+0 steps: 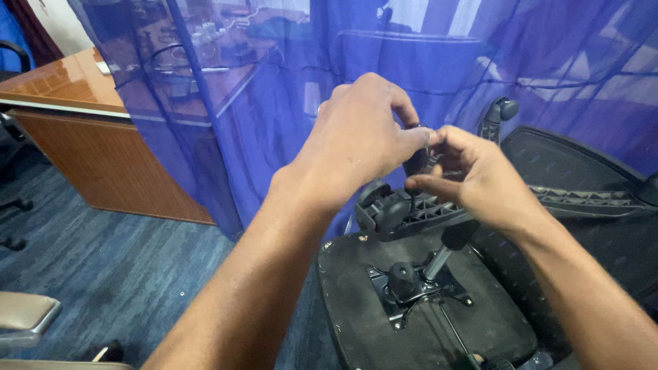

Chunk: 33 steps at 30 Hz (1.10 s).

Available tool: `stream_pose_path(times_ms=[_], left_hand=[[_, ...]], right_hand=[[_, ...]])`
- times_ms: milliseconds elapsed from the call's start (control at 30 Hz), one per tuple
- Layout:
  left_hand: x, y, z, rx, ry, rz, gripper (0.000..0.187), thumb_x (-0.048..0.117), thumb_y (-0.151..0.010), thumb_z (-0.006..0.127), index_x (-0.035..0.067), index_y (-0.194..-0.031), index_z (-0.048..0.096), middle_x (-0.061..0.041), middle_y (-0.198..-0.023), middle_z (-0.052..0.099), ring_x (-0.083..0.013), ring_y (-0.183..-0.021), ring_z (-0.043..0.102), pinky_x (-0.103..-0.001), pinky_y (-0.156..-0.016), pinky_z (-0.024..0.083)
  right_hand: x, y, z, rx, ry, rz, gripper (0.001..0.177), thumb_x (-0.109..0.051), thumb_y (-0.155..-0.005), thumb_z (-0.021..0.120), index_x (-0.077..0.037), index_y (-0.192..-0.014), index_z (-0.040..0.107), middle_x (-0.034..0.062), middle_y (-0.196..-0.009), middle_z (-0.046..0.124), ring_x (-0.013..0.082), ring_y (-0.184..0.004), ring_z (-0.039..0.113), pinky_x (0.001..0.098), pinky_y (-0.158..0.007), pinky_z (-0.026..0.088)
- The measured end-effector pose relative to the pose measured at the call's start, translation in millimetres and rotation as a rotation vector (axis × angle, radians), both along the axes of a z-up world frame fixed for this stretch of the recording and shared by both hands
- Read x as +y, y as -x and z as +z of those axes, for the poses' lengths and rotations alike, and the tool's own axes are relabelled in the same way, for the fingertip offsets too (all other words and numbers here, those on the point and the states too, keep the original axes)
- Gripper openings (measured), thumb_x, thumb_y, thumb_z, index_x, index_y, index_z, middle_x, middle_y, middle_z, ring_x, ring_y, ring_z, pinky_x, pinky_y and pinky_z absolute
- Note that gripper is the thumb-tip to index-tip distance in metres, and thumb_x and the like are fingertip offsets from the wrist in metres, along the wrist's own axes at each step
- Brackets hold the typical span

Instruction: The person attaches caster wheels to the base of an office chair by hand, pressing each wheel into its socket and rotating it to secure the fit. The chair remains upside down on the floor throughout the clip.

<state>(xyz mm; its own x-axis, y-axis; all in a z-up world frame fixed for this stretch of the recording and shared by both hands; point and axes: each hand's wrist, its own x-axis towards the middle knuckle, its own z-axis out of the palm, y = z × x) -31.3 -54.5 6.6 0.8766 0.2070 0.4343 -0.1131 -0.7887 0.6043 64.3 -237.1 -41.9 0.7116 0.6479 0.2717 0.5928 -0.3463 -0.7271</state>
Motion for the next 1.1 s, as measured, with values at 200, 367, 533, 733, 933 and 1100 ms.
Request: stream_pose_path(times_ms=[200,367,533,733,933,1100], left_hand=[[11,-13,4,-0.19,0.008,-0.486,0.038,0.025,-0.071,0.069,0.015,-0.106,0.083,-0.007,-0.092,0.081,-0.0218,-0.086,0.081,-0.034,-0.078,0.061],[-1,-15,-4,-0.23,0.054,-0.138,0.037,0.037,-0.069,0.083,0.008,-0.091,0.079,-0.011,-0.081,0.078,-0.028,-0.08,0.078,-0.037,-0.076,0.06],[2,-15,1,-0.127,-0.029,0.042,0.041,0.044,-0.065,0.088,0.007,-0.079,0.077,-0.014,-0.08,0.076,-0.0335,-0.081,0.075,-0.041,-0.077,0.059],[14,-31,0,-0.174,-0.059,-0.152,0.032,0.037,-0.066,0.086,0.011,-0.084,0.081,-0.014,-0.084,0.078,-0.0324,-0.084,0.075,-0.041,-0.081,0.057],[34,-37,4,-0.087,0.008,-0.446,0.036,0.023,-0.068,0.08,0.016,-0.103,0.081,-0.011,-0.09,0.08,-0.0254,-0.085,0.079,-0.036,-0.08,0.06],[34,-39,4,-0.013,0.066,-0.359,0.025,0.028,-0.076,0.079,0.011,-0.094,0.082,-0.013,-0.086,0.081,-0.0238,-0.085,0.08,-0.032,-0.084,0.059]], right_hand=[[-6,-3,9,0.178,0.094,0.094,0.024,-0.013,-0.09,0.067,-0.009,-0.114,0.072,-0.0005,-0.074,0.07,0.0061,-0.066,0.063,0.0271,-0.059,0.054],[-1,-1,-8,0.048,-0.112,0.031,0.032,-0.007,-0.082,0.081,-0.007,-0.112,0.071,-0.0055,-0.083,0.066,0.0015,-0.07,0.057,0.0212,-0.064,0.05],[6,4,-14,0.058,-0.182,-0.008,0.036,-0.004,-0.081,0.083,-0.006,-0.113,0.068,-0.0073,-0.084,0.057,0.0004,-0.071,0.051,0.021,-0.063,0.045],[10,5,-4,0.113,-0.165,0.031,0.033,-0.007,-0.083,0.076,-0.008,-0.113,0.065,-0.007,-0.088,0.065,0.0012,-0.076,0.06,0.0213,-0.068,0.053],[13,14,-4,0.137,-0.056,-0.154,0.026,-0.012,-0.088,0.074,-0.004,-0.112,0.072,-0.0012,-0.083,0.07,0.0074,-0.068,0.061,0.0261,-0.061,0.053],[26,25,-21,0.005,-0.233,-0.234,0.031,-0.01,-0.086,0.076,-0.004,-0.116,0.069,-0.0023,-0.09,0.07,0.0049,-0.074,0.058,0.0246,-0.062,0.047]])
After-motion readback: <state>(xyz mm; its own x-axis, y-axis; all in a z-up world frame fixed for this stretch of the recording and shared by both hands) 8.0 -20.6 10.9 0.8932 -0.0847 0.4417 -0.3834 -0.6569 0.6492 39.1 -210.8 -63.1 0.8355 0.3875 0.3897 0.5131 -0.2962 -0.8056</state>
